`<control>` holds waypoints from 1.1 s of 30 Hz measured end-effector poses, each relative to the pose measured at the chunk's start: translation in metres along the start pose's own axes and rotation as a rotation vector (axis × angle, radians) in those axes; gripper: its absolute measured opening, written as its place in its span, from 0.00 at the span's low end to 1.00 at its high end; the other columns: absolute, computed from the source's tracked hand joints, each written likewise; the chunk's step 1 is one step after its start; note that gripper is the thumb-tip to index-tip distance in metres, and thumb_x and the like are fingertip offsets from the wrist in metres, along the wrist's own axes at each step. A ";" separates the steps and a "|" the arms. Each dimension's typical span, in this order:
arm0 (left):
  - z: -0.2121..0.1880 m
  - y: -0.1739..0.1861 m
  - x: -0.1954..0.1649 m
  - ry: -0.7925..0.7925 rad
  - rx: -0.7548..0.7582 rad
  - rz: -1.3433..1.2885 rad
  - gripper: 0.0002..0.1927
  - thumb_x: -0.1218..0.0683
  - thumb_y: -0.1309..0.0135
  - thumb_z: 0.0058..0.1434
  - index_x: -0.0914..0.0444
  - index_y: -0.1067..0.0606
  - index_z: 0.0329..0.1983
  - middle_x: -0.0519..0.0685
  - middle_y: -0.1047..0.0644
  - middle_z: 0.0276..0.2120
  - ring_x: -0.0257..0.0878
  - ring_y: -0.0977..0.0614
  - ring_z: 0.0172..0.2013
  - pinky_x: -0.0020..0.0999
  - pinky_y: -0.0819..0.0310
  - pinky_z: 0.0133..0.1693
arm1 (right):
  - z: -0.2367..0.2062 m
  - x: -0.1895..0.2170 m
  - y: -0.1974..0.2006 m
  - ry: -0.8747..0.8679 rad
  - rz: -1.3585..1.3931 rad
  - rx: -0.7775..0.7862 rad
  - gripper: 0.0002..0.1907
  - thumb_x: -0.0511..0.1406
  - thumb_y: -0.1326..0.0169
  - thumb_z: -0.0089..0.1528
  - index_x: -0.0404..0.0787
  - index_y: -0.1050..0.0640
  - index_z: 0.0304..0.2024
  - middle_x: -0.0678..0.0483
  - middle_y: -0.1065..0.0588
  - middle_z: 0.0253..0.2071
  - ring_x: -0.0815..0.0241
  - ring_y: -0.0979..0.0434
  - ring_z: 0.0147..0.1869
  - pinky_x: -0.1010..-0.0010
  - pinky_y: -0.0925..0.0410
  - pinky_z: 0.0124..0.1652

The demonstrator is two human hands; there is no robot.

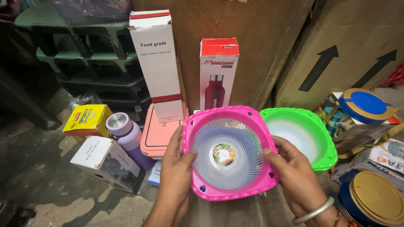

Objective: The person picks up a pink plastic colander, rotates it to show the interior and exterior, then places it down. They repeat the same handling with a green colander, turning it over and displaying its features. The person then picks up a second green colander and performs similar rotations and displays.

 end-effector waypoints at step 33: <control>0.036 0.018 0.044 -0.211 0.035 0.793 0.43 0.57 0.40 0.55 0.68 0.46 0.72 0.62 0.37 0.69 0.51 0.33 0.68 0.37 0.42 0.65 | -0.001 0.008 -0.024 0.322 -1.123 0.064 0.37 0.37 0.43 0.55 0.41 0.35 0.67 0.34 0.22 0.45 0.34 0.21 0.51 0.49 0.30 0.53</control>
Point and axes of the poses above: each hand's wrist, its own z-axis towards the middle knuckle, its own y-axis out of the back of the hand, x = y × z, the point moved 10 cm from there along z, towards the middle knuckle
